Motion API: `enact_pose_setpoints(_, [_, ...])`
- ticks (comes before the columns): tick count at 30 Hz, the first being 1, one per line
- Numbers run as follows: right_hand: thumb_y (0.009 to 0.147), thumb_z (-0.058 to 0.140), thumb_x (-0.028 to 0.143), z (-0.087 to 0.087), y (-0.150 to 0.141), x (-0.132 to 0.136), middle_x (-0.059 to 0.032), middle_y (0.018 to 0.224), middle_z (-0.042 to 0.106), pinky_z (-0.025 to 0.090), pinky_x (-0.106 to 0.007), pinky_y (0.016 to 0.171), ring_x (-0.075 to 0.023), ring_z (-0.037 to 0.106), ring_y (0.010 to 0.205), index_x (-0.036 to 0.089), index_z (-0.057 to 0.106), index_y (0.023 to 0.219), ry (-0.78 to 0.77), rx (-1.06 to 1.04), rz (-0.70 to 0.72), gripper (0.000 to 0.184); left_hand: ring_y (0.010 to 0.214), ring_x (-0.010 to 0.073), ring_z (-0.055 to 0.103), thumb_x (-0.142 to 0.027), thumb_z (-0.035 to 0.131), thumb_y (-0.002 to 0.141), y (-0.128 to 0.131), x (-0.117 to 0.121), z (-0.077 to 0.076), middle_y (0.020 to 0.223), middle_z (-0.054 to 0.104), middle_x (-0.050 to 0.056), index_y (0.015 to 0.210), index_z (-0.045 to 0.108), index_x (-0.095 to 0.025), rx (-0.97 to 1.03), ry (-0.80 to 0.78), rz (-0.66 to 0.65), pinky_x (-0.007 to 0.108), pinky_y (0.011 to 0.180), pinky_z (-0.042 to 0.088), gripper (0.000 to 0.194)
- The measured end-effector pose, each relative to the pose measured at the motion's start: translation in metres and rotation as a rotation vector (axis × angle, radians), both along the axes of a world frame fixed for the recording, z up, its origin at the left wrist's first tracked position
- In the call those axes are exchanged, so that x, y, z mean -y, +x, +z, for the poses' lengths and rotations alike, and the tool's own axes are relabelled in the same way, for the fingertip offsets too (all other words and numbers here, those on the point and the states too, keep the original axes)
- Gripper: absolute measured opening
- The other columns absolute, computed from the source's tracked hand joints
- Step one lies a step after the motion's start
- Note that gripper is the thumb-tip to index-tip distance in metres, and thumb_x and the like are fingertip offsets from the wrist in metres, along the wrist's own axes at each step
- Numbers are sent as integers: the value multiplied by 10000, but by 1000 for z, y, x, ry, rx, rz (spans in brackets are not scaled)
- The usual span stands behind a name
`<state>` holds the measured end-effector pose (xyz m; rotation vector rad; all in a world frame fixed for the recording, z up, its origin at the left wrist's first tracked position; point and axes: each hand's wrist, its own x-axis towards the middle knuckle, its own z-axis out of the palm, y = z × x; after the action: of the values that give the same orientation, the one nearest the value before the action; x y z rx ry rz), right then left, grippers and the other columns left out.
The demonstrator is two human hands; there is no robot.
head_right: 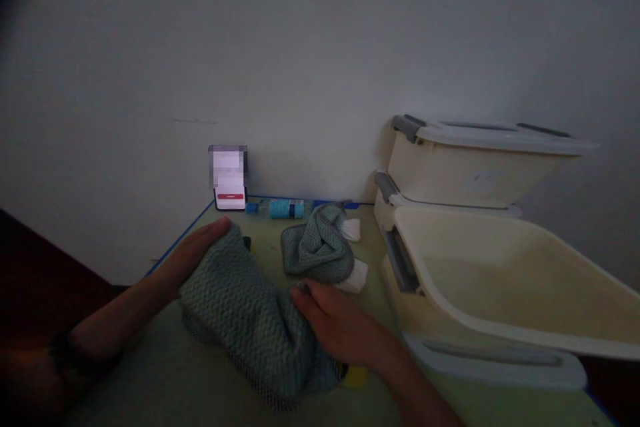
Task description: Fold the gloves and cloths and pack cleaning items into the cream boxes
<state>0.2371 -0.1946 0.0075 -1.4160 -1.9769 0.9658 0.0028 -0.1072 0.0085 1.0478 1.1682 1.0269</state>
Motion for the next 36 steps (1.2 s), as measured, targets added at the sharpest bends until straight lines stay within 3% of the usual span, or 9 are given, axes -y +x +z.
enact_pose_setpoints(4, [888,329,355,-11,1,-17,-51,664,604,418,-310,574,-197,586,617,197,509,776,200,58,-370,264,720,163,635,-424,665,705,-3,-9,-2,794,685,32,854,647,-163,201,3,68,256,673,499,301])
enact_pose_setpoints(8, [847,407,372,-12,3,-22,-53,681,607,413,-314,595,-205,581,648,197,529,788,308,-110,-510,221,868,193,634,-258,685,695,-3,-8,2,994,675,45,1077,601,-185,409,72,-44,310,777,513,398])
enact_pose_setpoints(12, [766,519,405,-2,4,-18,-64,867,654,461,-321,686,-220,609,856,199,579,886,10,-670,-539,246,886,192,631,-211,665,716,1,-2,5,1017,662,54,1105,582,-175,500,74,-31,320,795,517,399])
enact_pose_setpoints(15, [692,549,282,6,8,-16,-46,859,666,478,-310,643,-196,633,766,198,558,981,-288,-914,-399,301,822,153,638,-240,638,758,2,-4,2,937,670,41,1062,594,-165,448,83,13,250,740,513,317])
enact_pose_setpoints(18, [651,489,148,8,12,-15,-47,964,656,481,-354,724,-198,632,840,221,511,1068,-222,-727,-307,424,660,125,629,-239,660,743,3,-5,-2,786,668,16,992,582,-167,284,51,50,212,590,496,270])
enact_pose_setpoints(21, [653,468,72,3,9,-14,-66,1156,564,369,-433,943,-221,515,1095,223,558,972,266,-303,-320,364,561,113,603,-248,681,727,7,0,-2,704,655,0,975,551,-176,151,11,34,195,495,455,289])
enact_pose_setpoints(24, [742,506,105,-1,-1,-10,-74,1041,569,386,-419,916,-214,511,1035,210,568,895,580,-33,-288,195,640,134,634,-215,702,705,14,9,-1,783,676,23,1077,520,-174,199,6,-88,217,568,485,416])
enact_pose_setpoints(28, [809,559,284,-5,-16,-4,-36,842,572,473,-315,701,-161,555,772,204,511,957,513,-82,-229,175,885,184,645,-137,702,695,23,26,-4,1033,673,74,1223,475,-191,330,25,-318,273,778,489,577])
enact_pose_setpoints(36, [767,605,326,-20,-32,0,-24,801,566,466,-286,642,-149,552,708,190,492,901,379,-193,-260,222,1308,207,342,-50,568,728,28,49,-13,1399,433,-15,1301,448,-315,255,107,-760,372,1066,273,642])
